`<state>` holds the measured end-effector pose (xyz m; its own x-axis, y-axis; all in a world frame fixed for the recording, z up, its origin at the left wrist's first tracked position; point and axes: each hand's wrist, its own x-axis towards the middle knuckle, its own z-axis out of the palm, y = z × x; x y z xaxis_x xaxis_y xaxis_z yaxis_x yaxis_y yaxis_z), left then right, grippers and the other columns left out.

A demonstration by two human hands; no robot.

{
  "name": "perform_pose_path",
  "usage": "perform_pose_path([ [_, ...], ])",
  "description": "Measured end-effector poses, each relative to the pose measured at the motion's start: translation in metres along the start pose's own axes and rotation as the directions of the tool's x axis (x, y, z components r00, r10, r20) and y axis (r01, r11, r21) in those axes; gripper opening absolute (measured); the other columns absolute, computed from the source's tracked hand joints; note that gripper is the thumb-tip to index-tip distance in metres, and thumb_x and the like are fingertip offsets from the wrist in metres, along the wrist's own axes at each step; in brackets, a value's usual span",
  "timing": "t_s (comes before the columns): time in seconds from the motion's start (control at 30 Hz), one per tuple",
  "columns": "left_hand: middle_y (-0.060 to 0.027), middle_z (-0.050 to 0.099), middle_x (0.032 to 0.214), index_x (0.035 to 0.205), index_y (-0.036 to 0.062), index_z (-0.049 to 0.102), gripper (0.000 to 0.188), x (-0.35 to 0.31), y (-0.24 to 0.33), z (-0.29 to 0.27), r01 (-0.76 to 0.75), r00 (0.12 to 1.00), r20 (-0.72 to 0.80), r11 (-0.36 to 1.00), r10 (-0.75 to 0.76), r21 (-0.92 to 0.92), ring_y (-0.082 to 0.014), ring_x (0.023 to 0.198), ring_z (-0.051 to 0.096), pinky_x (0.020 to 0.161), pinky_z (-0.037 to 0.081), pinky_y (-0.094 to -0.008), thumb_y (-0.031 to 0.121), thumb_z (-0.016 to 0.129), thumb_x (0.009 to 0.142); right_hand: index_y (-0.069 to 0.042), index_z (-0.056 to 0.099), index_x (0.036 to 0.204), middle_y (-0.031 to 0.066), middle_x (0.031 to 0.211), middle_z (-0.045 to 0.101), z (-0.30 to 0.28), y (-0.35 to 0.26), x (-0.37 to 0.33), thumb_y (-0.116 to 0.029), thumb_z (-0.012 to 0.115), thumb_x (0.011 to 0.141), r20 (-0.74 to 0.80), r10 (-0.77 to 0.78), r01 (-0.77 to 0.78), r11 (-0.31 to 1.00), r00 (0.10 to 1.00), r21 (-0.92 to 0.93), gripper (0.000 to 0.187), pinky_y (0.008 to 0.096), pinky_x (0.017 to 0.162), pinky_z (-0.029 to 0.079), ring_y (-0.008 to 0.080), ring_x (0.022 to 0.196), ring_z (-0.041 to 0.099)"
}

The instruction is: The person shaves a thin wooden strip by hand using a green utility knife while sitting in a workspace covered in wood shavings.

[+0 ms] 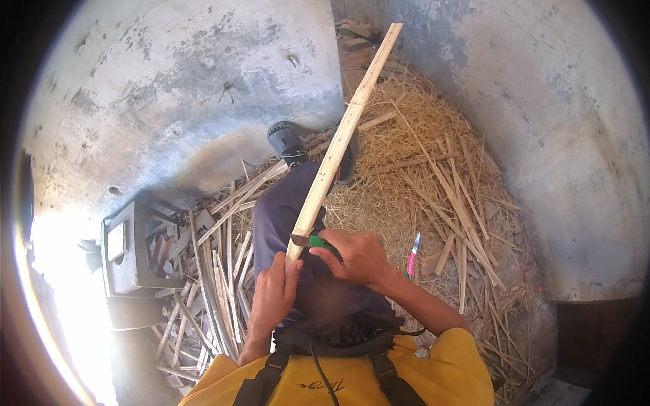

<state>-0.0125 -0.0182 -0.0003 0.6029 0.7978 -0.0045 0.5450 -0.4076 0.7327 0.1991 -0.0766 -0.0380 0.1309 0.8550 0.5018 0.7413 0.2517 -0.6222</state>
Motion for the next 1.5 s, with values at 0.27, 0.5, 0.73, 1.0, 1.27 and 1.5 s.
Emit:
perform_pose_path([
  [0.27,-0.0286,0.061,0.067,0.100,0.0015,0.052,0.030,-0.001,-0.008,0.004,-0.004,1.000,0.010,1.000,0.004,0.024,-0.0542,0.065,0.061,0.056,0.042,-0.0622,0.029,0.060,0.109,-0.005,0.074,0.097,0.0098,0.082,0.075,0.005,0.009,0.001,-0.036,0.076,0.099,-0.019,-0.026,0.025,0.999,0.999,-0.025,0.031,0.0384,0.056,0.054,0.0284,0.061,0.071],
  [0.5,-0.0285,0.064,0.070,0.102,0.0003,0.058,0.026,-0.028,-0.025,-0.025,0.076,0.997,0.020,0.997,-0.076,-0.010,-0.0522,0.068,0.065,0.058,0.048,-0.0566,0.025,0.061,0.108,-0.005,0.073,0.109,0.0079,0.075,0.064,-0.092,0.169,-0.001,-0.049,0.054,0.110,-0.442,0.567,-0.639,0.769,0.695,-0.018,0.048,0.0371,0.062,0.046,0.0160,0.068,0.062],
  [0.73,-0.0279,0.062,0.070,0.098,-0.0007,0.056,0.029,-0.005,-0.016,-0.018,0.092,0.990,-0.099,0.995,-0.097,-0.047,-0.0523,0.068,0.064,0.057,0.046,-0.0534,0.026,0.062,0.109,-0.002,0.070,0.107,0.0035,0.072,0.058,-0.053,0.077,0.004,-0.039,0.064,0.106,-0.183,0.311,-0.276,0.941,0.933,0.194,0.038,0.0336,0.056,0.042,0.0128,0.060,0.053],
  [1.0,-0.0282,0.058,0.067,0.096,-0.0001,0.053,0.032,0.002,0.008,-0.009,0.032,0.998,-0.045,0.994,-0.037,-0.101,-0.0525,0.067,0.060,0.055,0.042,-0.0532,0.027,0.063,0.109,-0.003,0.071,0.096,0.0127,0.081,0.071,-0.010,0.009,0.011,-0.035,0.079,0.095,-0.026,-0.082,0.084,0.995,0.996,0.059,0.033,0.0395,0.060,0.054,0.0323,0.066,0.070],
  [1.27,-0.0283,0.058,0.067,0.098,0.0005,0.052,0.028,0.000,0.008,-0.007,-0.042,0.998,-0.056,0.991,0.035,-0.129,-0.0540,0.067,0.059,0.054,0.040,-0.0551,0.023,0.065,0.108,-0.003,0.073,0.096,0.0092,0.077,0.071,-0.007,-0.001,0.010,-0.035,0.078,0.097,-0.017,-0.063,0.064,0.996,0.998,0.057,0.032,0.0371,0.055,0.053,0.0279,0.059,0.069],
  [1.5,-0.0277,0.059,0.067,0.099,0.0013,0.050,0.027,-0.001,0.006,-0.004,-0.073,0.993,-0.093,0.995,0.067,-0.065,-0.0534,0.065,0.060,0.052,0.041,-0.0562,0.021,0.067,0.106,-0.003,0.074,0.098,0.0099,0.079,0.074,-0.007,-0.005,0.008,-0.035,0.078,0.097,-0.039,-0.016,0.018,0.999,0.999,0.038,0.032,0.0368,0.055,0.053,0.0270,0.059,0.070],
])
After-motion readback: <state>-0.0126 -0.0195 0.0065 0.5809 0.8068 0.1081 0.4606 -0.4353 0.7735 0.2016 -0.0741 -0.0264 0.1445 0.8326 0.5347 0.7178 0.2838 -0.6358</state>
